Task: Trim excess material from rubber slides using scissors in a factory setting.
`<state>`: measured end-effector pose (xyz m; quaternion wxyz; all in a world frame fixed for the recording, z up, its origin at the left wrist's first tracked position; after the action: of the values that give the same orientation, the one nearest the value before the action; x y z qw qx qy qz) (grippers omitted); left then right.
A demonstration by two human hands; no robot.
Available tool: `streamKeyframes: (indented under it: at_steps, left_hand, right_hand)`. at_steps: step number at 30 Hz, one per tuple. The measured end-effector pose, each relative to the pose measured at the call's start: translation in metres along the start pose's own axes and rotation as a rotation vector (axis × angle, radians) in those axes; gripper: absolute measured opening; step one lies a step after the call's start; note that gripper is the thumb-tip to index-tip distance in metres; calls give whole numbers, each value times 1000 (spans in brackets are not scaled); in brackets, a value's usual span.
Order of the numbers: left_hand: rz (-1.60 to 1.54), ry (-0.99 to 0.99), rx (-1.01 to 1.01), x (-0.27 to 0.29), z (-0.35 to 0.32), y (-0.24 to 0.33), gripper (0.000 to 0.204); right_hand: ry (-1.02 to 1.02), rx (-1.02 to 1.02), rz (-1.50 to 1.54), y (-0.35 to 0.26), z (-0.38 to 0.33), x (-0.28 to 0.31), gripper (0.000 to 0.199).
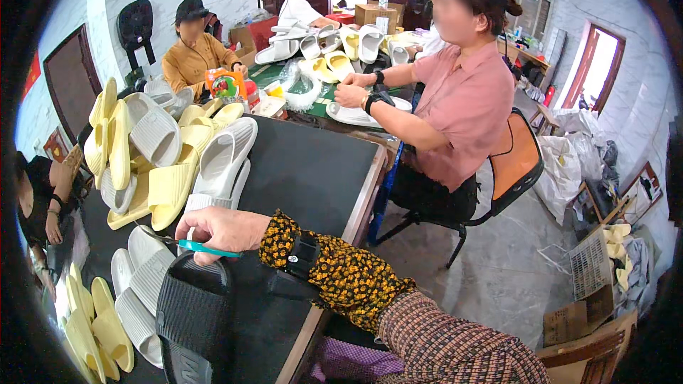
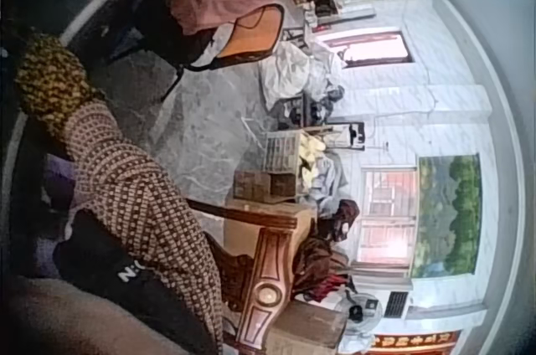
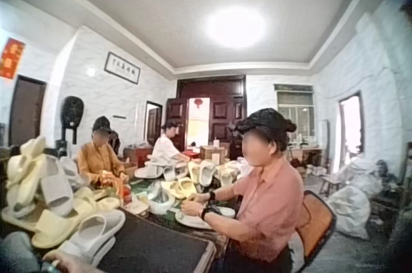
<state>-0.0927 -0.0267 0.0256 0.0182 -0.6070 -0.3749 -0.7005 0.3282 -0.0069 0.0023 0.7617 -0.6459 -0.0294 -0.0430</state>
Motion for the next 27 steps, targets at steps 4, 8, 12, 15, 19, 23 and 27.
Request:
streamKeyframes:
  at_steps: [4, 8, 12, 15, 19, 23, 27]
  left_hand:
    - [-211, 107, 338, -5, -8, -8, 108]
    - [-109, 51, 244, -12, -12, -5, 106]
    - [63, 86, 109, -15, -11, -6, 106]
    - [65, 91, 98, -14, -13, -10, 105]
    - [64, 80, 60, -11, -14, -16, 103]
    - [74, 64, 15, -11, -9, -20, 104]
    - [76, 67, 1, -11, -8, -20, 105]
  right_hand:
    - [-20, -98, 58, 0, -2, -1, 51]
    - [-43, -127, 100, 1, 2, -11, 51]
    - [-53, -153, 76, 6, 4, -17, 53]
    - [-96, -114, 34, 10, 8, -21, 54]
    - [-126, -122, 18, 17, 11, -21, 56]
    - [-134, -131, 20, 15, 12, -27, 57]
    - [-94, -171, 15, 14, 8, -34, 58]
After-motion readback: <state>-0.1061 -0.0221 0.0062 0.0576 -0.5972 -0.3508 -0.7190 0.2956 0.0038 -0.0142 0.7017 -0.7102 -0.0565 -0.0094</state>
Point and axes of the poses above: each hand's wrist, its own z-axis towards the middle knuckle, its own x-axis out of the back of the hand, y = z × x, the point moved 3 cm from there along z, towards the middle knuckle, and after that the axes turned 7 degrees about -x, right-handed, at the moved point
